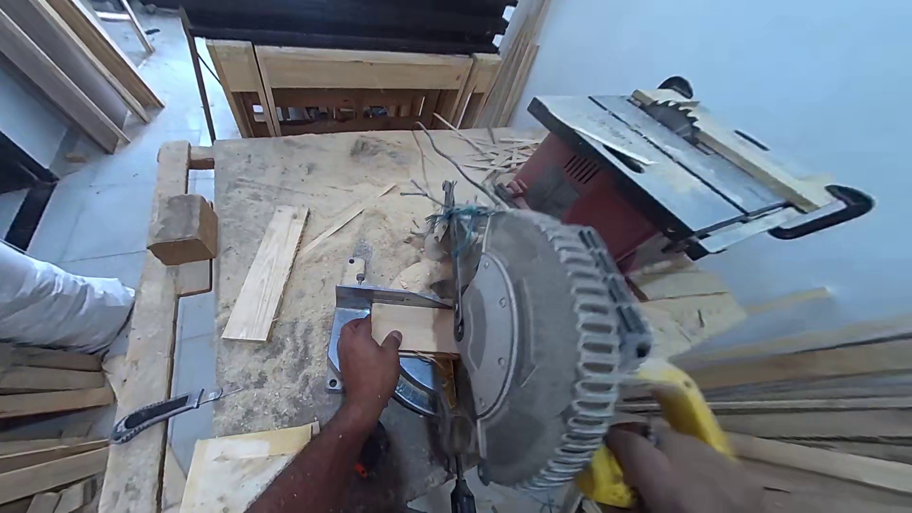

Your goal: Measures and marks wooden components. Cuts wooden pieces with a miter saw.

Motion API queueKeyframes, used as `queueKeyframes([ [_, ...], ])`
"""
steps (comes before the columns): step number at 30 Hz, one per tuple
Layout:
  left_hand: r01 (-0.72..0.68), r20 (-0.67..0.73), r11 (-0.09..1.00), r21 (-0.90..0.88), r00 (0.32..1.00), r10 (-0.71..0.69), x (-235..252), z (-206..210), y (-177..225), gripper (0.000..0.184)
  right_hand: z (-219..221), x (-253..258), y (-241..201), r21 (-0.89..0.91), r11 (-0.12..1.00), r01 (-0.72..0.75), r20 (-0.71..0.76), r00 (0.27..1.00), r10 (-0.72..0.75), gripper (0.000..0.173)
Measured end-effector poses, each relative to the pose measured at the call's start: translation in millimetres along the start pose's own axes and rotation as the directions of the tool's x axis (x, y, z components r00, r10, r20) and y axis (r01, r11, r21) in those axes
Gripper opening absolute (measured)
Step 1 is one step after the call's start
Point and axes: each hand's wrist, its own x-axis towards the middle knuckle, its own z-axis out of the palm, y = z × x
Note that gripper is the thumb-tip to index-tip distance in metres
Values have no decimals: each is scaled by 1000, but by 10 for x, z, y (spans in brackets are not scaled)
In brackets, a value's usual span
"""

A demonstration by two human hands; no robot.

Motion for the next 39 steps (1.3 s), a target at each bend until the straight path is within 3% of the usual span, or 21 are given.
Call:
queueKeyframes([
  [4, -2, 22, 1000, 16, 1000, 2, 19, -55, 39, 44, -312, 200, 211, 50, 998, 27, -47, 999, -24, 36],
  [6, -17, 47, 1000, 21, 999, 16, 6, -96, 84, 44, -556, 387, 389, 61, 998, 30, -269, 963, -12, 36],
  [8, -39, 46, 999, 18, 998, 38, -4, -115, 121, 44, -710, 591, 526, 99, 995, -7, -533, 844, 59, 40],
  [10, -62, 35, 998, 33, 998, 61, 1, -134, 148, 42, -626, 713, 640, 225, 974, -3, -734, 657, 172, 43],
  [12, -61, 48, 997, 39, 997, 59, -14, -155, 161, 43, -185, 673, 623, 438, 899, -4, -786, 485, 385, 38],
  [13, -56, 59, 997, 43, 997, 54, -25, -162, 163, 45, 171, 594, 512, 597, 799, -75, -690, 461, 559, 36],
  [14, -56, 64, 997, 51, 997, 52, -31, -158, 166, 46, 548, 531, 339, 745, 635, -202, -490, 480, 728, 36],
  [15, -55, 59, 997, 52, 997, 52, -35, -150, 167, 46, 860, 530, 143, 819, 450, -356, -201, 557, 806, 37],
  [16, -49, 53, 998, 49, 998, 46, -34, -149, 173, 45, 1110, 595, -32, 814, 320, -486, 93, 652, 753, 39],
  [17, -39, 50, 998, 47, 998, 36, -20, -154, 185, 44, 1303, 706, -196, 783, 259, -566, 301, 708, 639, 42],
  [18, -30, 52, 998, 48, 998, 28, 3, -158, 203, 43, 1420, 832, -350, 755, 242, -610, 413, 728, 548, 45],
  [21, -6, 82, 997, 75, 997, 0, -17, -149, 225, 39, 1450, 1073, -616, 723, 218, -655, 466, 696, 546, 43],
  [25, -13, 130, 993, 114, 991, -2, -268, -249, 121, 38, 1416, 951, -651, 731, 66, -680, 511, 608, 608, 45],
  [29, 24, 80, 998, -60, 997, -19, -637, -248, -161, 47, 1412, 766, -812, 768, -16, -640, 510, 596, 620, 41],
  [32, 144, 95, 951, -275, 988, -122, -698, -254, -265, 41, 1461, 689, -785, 797, -23, -603, 501, 640, 583, 36],
  [35, 297, 179, 825, -480, 954, -239, -707, -395, -333, 45, 1478, 584, -549, 841, -4, -541, 430, 665, 610, 31],
  [39, 340, 205, 772, -537, 940, -271, -875, -844, -328, 42, 1535, 427, 281, 818, 123, -561, 277, 573, 772, 26],
])
